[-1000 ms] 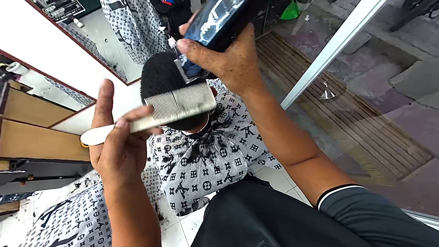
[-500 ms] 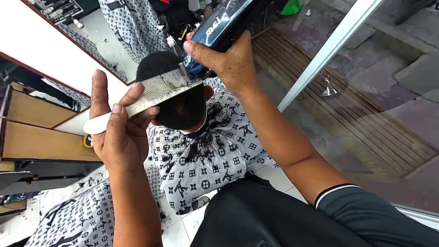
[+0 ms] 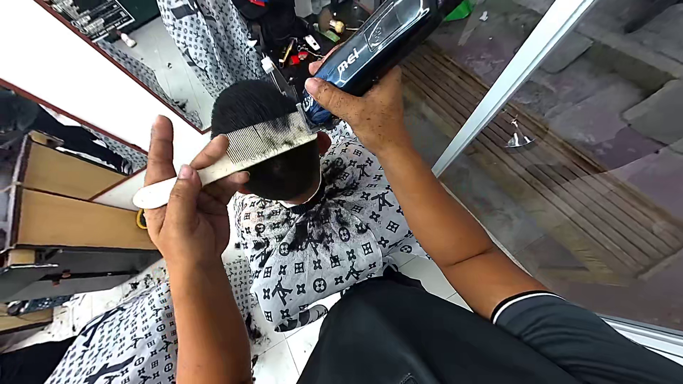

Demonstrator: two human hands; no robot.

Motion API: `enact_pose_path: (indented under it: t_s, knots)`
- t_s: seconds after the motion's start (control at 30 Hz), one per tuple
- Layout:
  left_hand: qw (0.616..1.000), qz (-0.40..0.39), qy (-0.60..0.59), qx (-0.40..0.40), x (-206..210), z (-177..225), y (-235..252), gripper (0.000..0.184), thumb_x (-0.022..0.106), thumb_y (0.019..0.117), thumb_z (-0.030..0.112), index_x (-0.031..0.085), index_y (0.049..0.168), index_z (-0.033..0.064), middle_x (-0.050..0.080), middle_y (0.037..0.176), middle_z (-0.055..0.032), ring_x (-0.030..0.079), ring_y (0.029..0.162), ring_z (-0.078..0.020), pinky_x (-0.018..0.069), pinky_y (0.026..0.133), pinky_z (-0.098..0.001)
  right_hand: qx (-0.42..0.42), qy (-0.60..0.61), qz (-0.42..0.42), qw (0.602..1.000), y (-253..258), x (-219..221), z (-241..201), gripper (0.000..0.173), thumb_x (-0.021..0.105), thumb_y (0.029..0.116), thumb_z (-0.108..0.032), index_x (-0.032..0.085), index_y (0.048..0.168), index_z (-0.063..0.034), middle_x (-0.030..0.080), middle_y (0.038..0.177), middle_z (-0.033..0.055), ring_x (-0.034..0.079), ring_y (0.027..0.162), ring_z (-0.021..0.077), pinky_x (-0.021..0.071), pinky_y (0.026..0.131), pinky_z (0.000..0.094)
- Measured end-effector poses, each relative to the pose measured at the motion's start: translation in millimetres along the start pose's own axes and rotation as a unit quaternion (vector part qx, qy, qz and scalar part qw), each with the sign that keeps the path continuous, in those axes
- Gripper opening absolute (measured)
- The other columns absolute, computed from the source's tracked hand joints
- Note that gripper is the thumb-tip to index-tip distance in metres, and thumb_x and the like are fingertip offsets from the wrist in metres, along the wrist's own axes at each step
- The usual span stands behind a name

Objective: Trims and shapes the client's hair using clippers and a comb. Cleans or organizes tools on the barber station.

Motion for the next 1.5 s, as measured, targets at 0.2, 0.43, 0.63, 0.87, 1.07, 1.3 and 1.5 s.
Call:
enact_pose_path:
  t_s: [0.2, 0.43, 0.63, 0.87, 1.07, 1.3, 1.5]
  knots:
    - [1.0, -0.011, -0.009, 0.017, 3.6, 0.1, -2.6, 0.053, 0.03, 0.1079, 0.008, 0.022, 0.16, 0.0141, 0.069, 0.13, -0.0077, 0.076, 0.096, -0.0218, 0.0639, 0.082, -0.0301, 0.012, 0.016, -0.002, 1.0, -1.6, 19.3, -8.0, 0.043, 0.088, 0.0769, -0.009, 0.063, 0.108, 0.008, 0.075, 0.096, 0.0153, 0.075, 0.093, 0.0206, 0.0644, 0.086, 0.0394]
    - [0.998, -0.059, 0.026, -0.006, -7.9, 2.4, -26.8, 0.052, 0.044, 0.1064, 0.018, 0.033, 0.157, 0.0147, 0.073, 0.123, -0.0036, 0.075, 0.095, -0.0182, 0.0646, 0.078, -0.0311, -0.043, 0.042, -0.015, 0.998, -12.2, 3.5, -12.3, 0.045, 0.084, 0.0791, -0.002, 0.057, 0.113, 0.0107, 0.074, 0.104, 0.018, 0.074, 0.1, 0.0227, 0.0618, 0.092, 0.0398]
    - [0.998, -0.044, -0.018, 0.042, -1.6, -4.5, -16.0, 0.055, 0.04, 0.107, 0.013, 0.025, 0.159, 0.0121, 0.07, 0.128, -0.0063, 0.074, 0.099, -0.0203, 0.0631, 0.085, -0.032, -0.025, 0.058, -0.017, 0.998, -18.7, 10.0, -7.9, 0.041, 0.083, 0.0791, 0.001, 0.059, 0.111, 0.01, 0.074, 0.102, 0.0167, 0.074, 0.098, 0.0202, 0.0618, 0.091, 0.0375]
    - [0.987, 0.132, -0.058, -0.074, -23.1, -9.1, 5.8, 0.039, 0.034, 0.1091, 0.022, 0.045, 0.146, 0.0193, 0.074, 0.117, 0.004, 0.073, 0.091, -0.0088, 0.0609, 0.08, -0.026, -0.074, 0.048, -0.021, 0.996, -0.8, 2.9, -22.7, 0.039, 0.082, 0.0806, 0.0, 0.059, 0.11, 0.009, 0.074, 0.103, 0.0172, 0.074, 0.102, 0.0244, 0.0612, 0.095, 0.0416]
    - [0.983, 0.161, -0.086, -0.01, -43.0, -5.3, 5.1, 0.042, 0.025, 0.1104, 0.024, 0.048, 0.146, 0.0213, 0.069, 0.127, 0.0082, 0.068, 0.102, -0.0049, 0.0556, 0.089, -0.025, -0.097, -0.009, -0.038, 0.994, 15.9, 6.2, -30.0, 0.041, 0.084, 0.0805, -0.005, 0.059, 0.11, 0.0076, 0.074, 0.101, 0.0155, 0.074, 0.099, 0.0221, 0.0624, 0.093, 0.0393]
    - [0.991, 0.001, -0.108, -0.08, -35.4, -18.7, -16.3, 0.045, 0.035, 0.1087, 0.023, 0.042, 0.153, 0.0179, 0.075, 0.115, -0.0059, 0.075, 0.085, -0.0142, 0.062, 0.076, -0.0274, -0.054, -0.037, -0.055, 0.996, 24.0, 23.1, -18.0, 0.042, 0.087, 0.0793, -0.01, 0.062, 0.108, 0.008, 0.074, 0.097, 0.0146, 0.075, 0.093, 0.0208, 0.0638, 0.088, 0.0392]
    - [0.992, 0.037, -0.112, -0.042, -27.8, -16.7, 22.2, 0.048, 0.03, 0.1094, 0.018, 0.03, 0.157, 0.0178, 0.07, 0.129, -0.0068, 0.074, 0.097, -0.0205, 0.0627, 0.084, -0.0367, 0.001, -0.094, -0.037, 0.995, 32.1, 28.6, -8.0, 0.044, 0.089, 0.0779, -0.019, 0.065, 0.107, 0.0039, 0.075, 0.093, 0.0104, 0.075, 0.09, 0.0158, 0.0638, 0.085, 0.0351]
Point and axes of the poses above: each hand's wrist, its own y-axis towards the middle knuckle, its own x-axis out of the palm, z = x × y, the point moved 1 cm from there along y, towards the middle knuckle
